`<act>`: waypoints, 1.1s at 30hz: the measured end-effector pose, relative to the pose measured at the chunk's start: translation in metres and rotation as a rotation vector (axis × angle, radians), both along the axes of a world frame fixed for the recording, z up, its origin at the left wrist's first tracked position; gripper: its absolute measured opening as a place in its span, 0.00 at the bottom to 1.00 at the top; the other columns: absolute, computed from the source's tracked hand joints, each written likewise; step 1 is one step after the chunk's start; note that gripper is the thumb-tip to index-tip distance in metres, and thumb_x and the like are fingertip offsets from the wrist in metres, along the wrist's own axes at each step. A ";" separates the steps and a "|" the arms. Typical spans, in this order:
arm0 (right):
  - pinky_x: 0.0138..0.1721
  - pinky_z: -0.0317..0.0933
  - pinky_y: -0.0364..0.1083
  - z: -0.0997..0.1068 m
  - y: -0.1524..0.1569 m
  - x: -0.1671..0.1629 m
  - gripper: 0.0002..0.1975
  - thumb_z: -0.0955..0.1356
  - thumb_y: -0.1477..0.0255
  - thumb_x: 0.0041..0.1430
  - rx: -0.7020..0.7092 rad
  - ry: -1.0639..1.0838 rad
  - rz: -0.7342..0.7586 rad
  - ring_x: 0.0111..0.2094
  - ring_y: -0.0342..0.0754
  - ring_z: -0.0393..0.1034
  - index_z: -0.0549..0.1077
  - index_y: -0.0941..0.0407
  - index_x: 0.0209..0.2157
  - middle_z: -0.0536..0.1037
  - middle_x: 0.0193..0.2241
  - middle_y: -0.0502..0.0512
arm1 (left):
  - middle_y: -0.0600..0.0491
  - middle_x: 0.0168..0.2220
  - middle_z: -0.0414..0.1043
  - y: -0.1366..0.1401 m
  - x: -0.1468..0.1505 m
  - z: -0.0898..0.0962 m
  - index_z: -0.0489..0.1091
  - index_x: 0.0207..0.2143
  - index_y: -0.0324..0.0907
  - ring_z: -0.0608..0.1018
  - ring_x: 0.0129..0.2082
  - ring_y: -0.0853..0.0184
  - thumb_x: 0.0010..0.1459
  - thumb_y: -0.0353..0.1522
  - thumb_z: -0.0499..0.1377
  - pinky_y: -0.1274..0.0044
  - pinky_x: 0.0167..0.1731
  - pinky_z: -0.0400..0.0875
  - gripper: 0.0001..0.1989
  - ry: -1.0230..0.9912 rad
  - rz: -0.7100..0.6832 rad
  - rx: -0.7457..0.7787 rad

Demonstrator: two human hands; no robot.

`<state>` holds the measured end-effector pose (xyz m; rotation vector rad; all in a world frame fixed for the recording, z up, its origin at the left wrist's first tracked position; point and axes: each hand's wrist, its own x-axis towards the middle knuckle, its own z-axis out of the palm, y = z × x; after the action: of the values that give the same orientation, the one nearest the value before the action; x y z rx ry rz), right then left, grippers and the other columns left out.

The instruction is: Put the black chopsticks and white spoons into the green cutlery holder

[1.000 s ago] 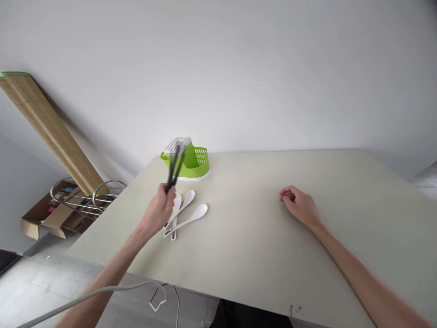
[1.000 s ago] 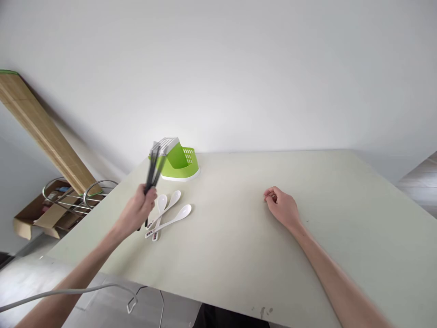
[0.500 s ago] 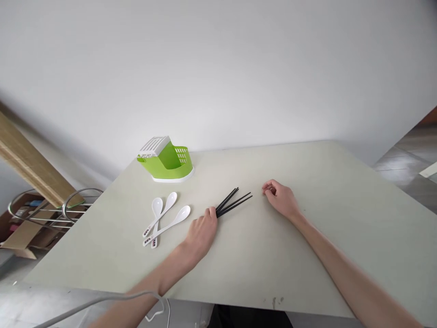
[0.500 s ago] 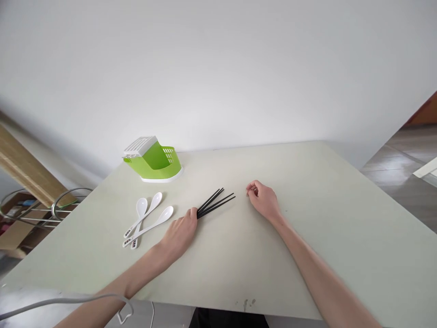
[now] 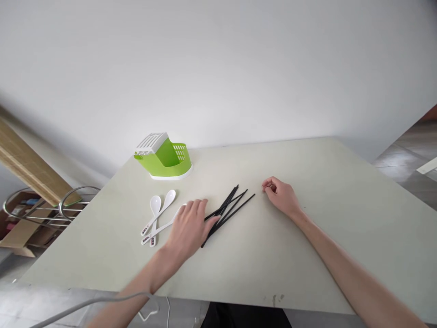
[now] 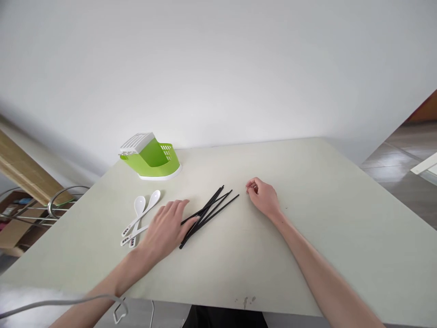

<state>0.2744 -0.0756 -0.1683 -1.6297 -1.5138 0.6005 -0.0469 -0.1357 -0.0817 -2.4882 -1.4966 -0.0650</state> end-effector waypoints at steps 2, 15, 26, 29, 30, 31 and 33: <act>0.38 0.62 0.47 0.000 0.000 0.000 0.08 0.63 0.72 0.57 0.001 -0.001 -0.003 0.32 0.47 0.74 0.74 0.50 0.36 0.84 0.34 0.49 | 0.39 0.54 0.75 0.005 -0.025 0.003 0.66 0.59 0.38 0.76 0.55 0.50 0.75 0.47 0.45 0.59 0.55 0.71 0.25 -0.079 0.035 0.039; 0.37 0.62 0.46 0.000 -0.001 0.001 0.09 0.63 0.72 0.56 0.008 0.000 -0.012 0.31 0.48 0.74 0.74 0.51 0.36 0.84 0.33 0.51 | 0.31 0.68 0.61 -0.003 -0.142 0.004 0.54 0.71 0.33 0.64 0.68 0.38 0.63 0.61 0.47 0.52 0.63 0.63 0.48 -0.232 0.574 -0.169; 0.36 0.62 0.47 0.003 -0.005 0.001 0.09 0.63 0.72 0.56 -0.016 -0.014 -0.016 0.30 0.47 0.73 0.75 0.51 0.36 0.84 0.34 0.50 | 0.35 0.54 0.74 0.000 -0.138 0.011 0.67 0.57 0.35 0.76 0.56 0.44 0.58 0.59 0.54 0.59 0.55 0.70 0.40 -0.131 0.563 -0.276; 0.36 0.61 0.47 0.002 -0.004 0.001 0.09 0.63 0.71 0.56 -0.015 -0.014 -0.018 0.29 0.47 0.72 0.75 0.51 0.36 0.84 0.34 0.51 | 0.36 0.51 0.75 0.007 -0.132 0.013 0.71 0.50 0.37 0.76 0.55 0.45 0.61 0.57 0.54 0.60 0.55 0.70 0.33 -0.082 0.547 -0.292; 0.36 0.61 0.47 0.002 -0.004 0.002 0.09 0.63 0.71 0.56 -0.013 -0.014 -0.019 0.29 0.47 0.72 0.75 0.51 0.36 0.84 0.34 0.51 | 0.36 0.51 0.75 0.009 -0.129 0.013 0.72 0.49 0.37 0.76 0.55 0.45 0.62 0.56 0.53 0.60 0.55 0.70 0.31 -0.057 0.545 -0.290; 0.36 0.61 0.46 0.002 -0.004 0.002 0.09 0.63 0.71 0.56 -0.012 -0.013 -0.018 0.28 0.47 0.72 0.75 0.51 0.36 0.84 0.34 0.51 | 0.36 0.50 0.76 0.011 -0.125 0.013 0.72 0.48 0.36 0.76 0.54 0.45 0.64 0.54 0.53 0.60 0.54 0.70 0.30 -0.028 0.542 -0.286; 0.35 0.61 0.46 0.001 -0.004 0.002 0.09 0.63 0.72 0.56 -0.007 -0.011 -0.018 0.28 0.47 0.72 0.75 0.51 0.36 0.84 0.34 0.51 | 0.35 0.48 0.76 0.014 -0.119 0.011 0.72 0.47 0.36 0.76 0.53 0.45 0.68 0.49 0.50 0.60 0.53 0.70 0.26 0.041 0.512 -0.274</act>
<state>0.2766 -0.0801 -0.1673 -1.6529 -1.5052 0.5886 -0.1655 -0.1219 -0.0703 -2.1865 -2.1959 0.2956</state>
